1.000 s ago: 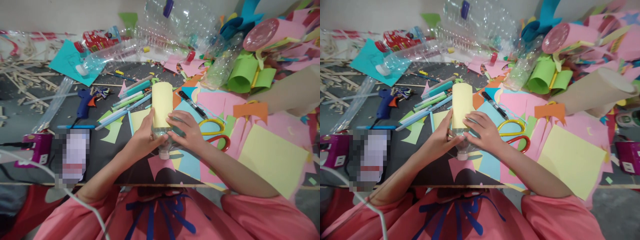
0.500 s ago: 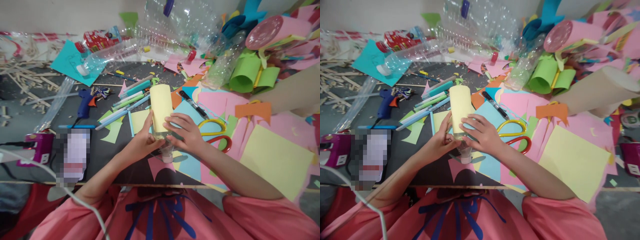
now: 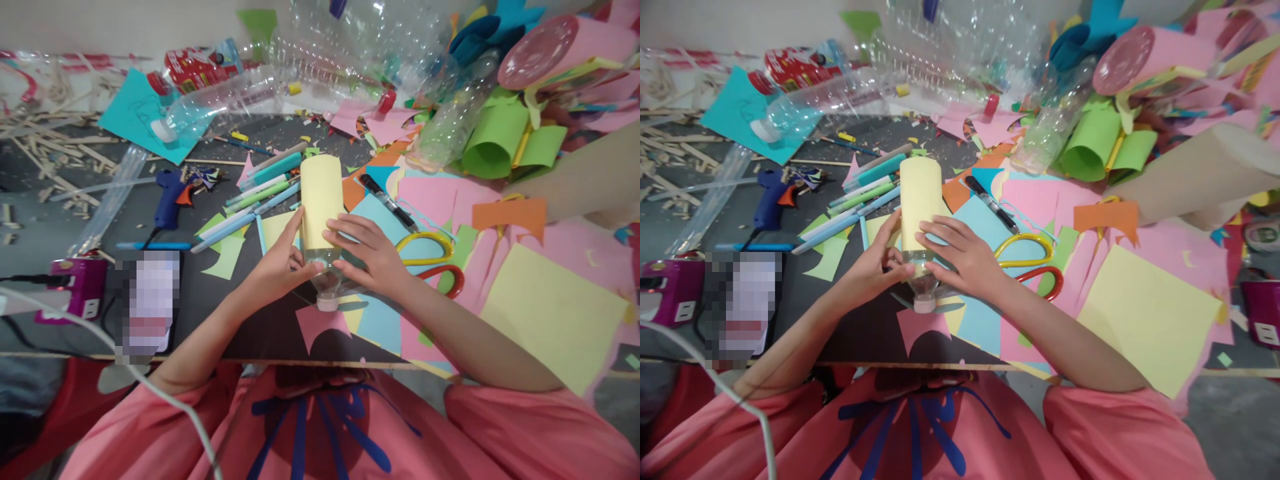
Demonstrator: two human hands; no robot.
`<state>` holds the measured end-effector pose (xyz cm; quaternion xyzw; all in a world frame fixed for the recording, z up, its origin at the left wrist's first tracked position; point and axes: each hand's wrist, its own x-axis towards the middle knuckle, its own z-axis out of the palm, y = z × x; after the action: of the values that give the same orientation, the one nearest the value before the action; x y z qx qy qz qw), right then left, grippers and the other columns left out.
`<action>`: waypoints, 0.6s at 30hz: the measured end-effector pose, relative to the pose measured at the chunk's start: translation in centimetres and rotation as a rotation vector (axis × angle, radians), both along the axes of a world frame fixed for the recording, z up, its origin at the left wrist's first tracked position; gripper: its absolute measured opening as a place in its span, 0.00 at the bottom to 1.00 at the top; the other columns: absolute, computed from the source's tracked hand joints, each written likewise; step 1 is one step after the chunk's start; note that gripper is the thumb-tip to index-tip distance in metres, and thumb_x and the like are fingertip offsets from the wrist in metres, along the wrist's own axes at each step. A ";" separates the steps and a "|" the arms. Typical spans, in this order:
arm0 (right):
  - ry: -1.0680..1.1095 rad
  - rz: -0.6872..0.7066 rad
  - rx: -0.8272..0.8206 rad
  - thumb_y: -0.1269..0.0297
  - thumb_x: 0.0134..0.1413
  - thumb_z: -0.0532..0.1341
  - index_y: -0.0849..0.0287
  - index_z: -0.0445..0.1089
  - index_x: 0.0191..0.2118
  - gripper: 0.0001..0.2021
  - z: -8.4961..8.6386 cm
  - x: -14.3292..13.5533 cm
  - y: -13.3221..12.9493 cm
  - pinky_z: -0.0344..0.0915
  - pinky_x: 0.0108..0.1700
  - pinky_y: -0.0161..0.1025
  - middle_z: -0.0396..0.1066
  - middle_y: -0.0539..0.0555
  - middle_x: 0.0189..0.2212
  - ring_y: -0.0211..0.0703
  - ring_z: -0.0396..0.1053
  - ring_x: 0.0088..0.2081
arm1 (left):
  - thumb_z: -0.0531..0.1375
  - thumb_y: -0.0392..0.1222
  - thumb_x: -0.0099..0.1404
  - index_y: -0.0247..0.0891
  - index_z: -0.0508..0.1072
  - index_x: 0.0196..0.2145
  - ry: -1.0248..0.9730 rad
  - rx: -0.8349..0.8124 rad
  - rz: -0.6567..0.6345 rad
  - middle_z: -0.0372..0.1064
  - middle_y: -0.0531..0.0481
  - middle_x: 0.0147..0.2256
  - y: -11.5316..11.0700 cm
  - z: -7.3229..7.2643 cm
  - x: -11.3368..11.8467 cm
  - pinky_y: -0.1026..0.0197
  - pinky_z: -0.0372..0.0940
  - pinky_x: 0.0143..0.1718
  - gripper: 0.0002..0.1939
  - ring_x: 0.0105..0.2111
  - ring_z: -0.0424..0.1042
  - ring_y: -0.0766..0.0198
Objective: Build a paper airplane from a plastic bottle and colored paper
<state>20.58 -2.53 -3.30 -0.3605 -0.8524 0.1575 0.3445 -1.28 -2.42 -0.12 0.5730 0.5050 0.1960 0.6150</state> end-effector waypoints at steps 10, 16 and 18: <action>0.003 0.030 0.005 0.58 0.67 0.54 0.49 0.65 0.62 0.21 -0.1 0.0 0.3 0.67 0.61 0.56 0.72 0.56 0.57 0.51 0.64 0.62 | 0.60 0.55 0.61 0.38 0.58 0.62 0.636 0.495 0.352 0.65 0.39 0.57 3.5 4.2 -6.1 0.55 0.68 0.43 0.36 0.38 0.71 0.60; 0.011 0.028 0.019 0.57 0.67 0.54 0.48 0.64 0.62 0.21 -0.3 0.0 0.3 0.67 0.61 0.58 0.72 0.55 0.57 0.52 0.64 0.62 | 0.55 0.67 0.60 0.36 0.68 0.45 1.258 0.245 0.239 0.71 0.38 0.45 6.9 5.7 -11.4 0.42 0.61 0.50 0.31 0.53 0.66 0.32; 0.011 0.029 0.029 0.57 0.67 0.53 0.49 0.63 0.63 0.21 -0.3 0.0 0.3 0.68 0.60 0.58 0.71 0.55 0.57 0.51 0.64 0.62 | 0.50 0.77 0.56 0.42 0.66 0.35 1.200 0.233 0.208 0.67 0.43 0.35 7.5 5.0 -12.0 0.45 0.60 0.45 0.33 0.49 0.67 0.33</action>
<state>20.61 -2.18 -3.62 -0.3424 -0.8577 0.1520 0.3522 -13.28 5.06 4.91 0.5945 0.7913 -0.0473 0.1350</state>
